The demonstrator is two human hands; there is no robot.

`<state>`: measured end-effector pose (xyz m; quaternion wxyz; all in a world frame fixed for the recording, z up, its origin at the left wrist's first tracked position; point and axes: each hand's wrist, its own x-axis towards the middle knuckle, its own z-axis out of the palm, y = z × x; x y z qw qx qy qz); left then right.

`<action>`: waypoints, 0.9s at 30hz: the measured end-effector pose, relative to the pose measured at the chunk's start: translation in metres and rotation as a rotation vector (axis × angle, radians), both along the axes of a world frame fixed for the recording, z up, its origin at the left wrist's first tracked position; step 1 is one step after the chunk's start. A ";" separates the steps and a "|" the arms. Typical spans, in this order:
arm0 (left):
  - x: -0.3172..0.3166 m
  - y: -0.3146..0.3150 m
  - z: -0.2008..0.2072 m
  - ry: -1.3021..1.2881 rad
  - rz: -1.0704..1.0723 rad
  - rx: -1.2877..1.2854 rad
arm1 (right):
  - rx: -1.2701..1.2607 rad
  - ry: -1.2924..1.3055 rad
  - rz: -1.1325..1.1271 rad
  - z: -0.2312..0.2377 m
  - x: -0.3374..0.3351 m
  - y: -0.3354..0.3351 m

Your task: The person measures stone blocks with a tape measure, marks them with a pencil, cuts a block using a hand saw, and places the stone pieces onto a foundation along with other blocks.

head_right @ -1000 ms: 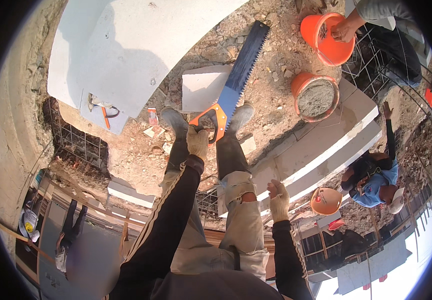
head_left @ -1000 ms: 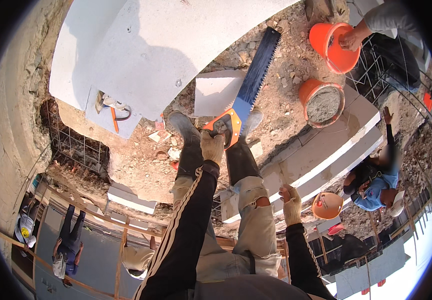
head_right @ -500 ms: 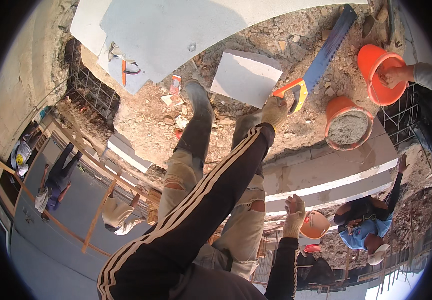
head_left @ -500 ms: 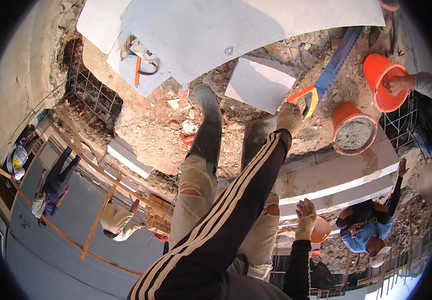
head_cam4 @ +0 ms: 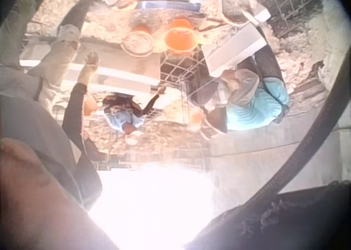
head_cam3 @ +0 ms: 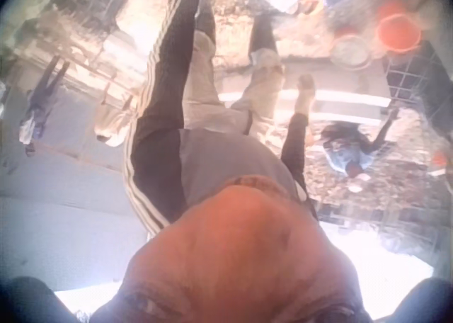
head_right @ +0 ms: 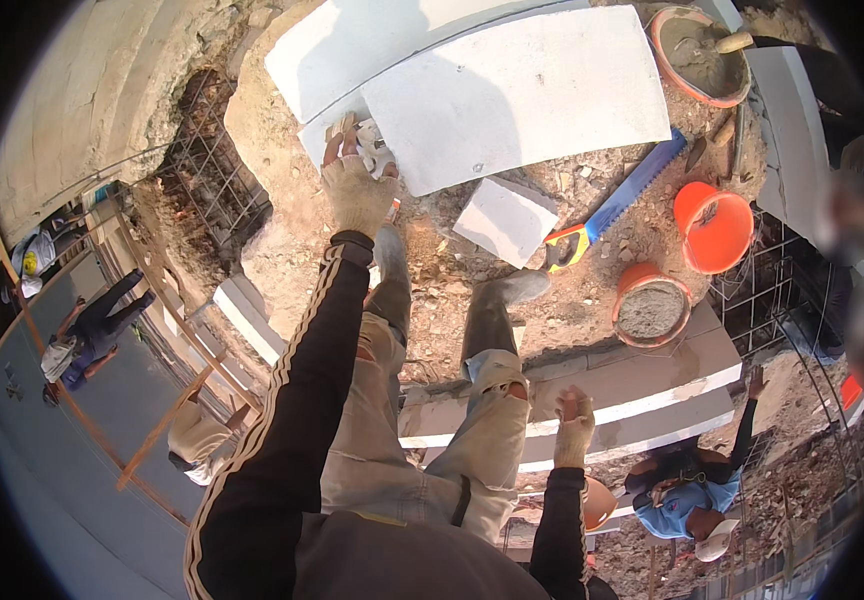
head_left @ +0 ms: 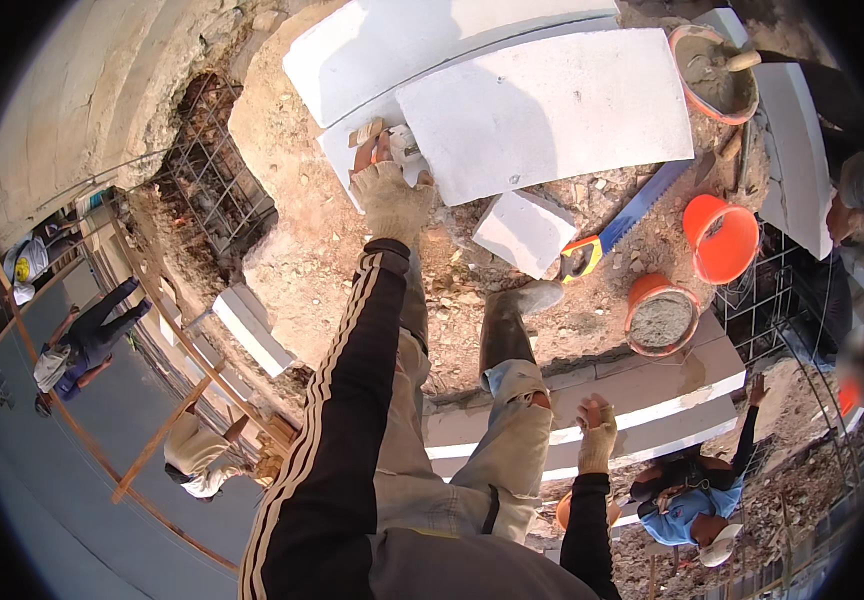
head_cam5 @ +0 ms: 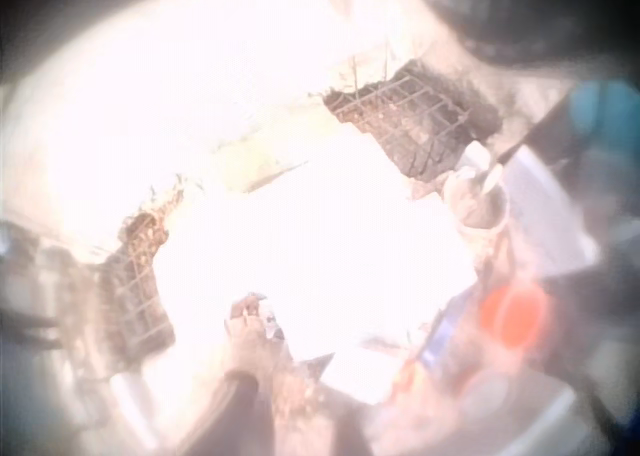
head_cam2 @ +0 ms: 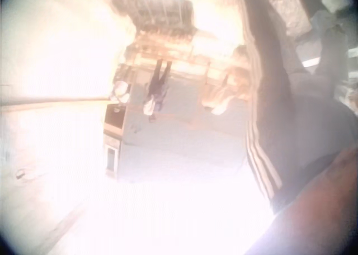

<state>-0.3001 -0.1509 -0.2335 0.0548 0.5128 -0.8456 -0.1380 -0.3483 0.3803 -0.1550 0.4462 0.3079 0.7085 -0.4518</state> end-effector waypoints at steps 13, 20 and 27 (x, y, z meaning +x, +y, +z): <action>0.052 -0.063 -0.037 0.111 -0.641 -0.076 | 0.380 0.053 -0.034 0.086 0.088 -0.064; 0.150 -0.144 0.106 0.505 -0.634 0.443 | 0.537 0.036 -0.005 0.137 0.201 -0.217; 0.278 -0.280 0.245 0.563 -0.481 0.682 | 0.098 0.153 0.268 0.131 0.160 -0.485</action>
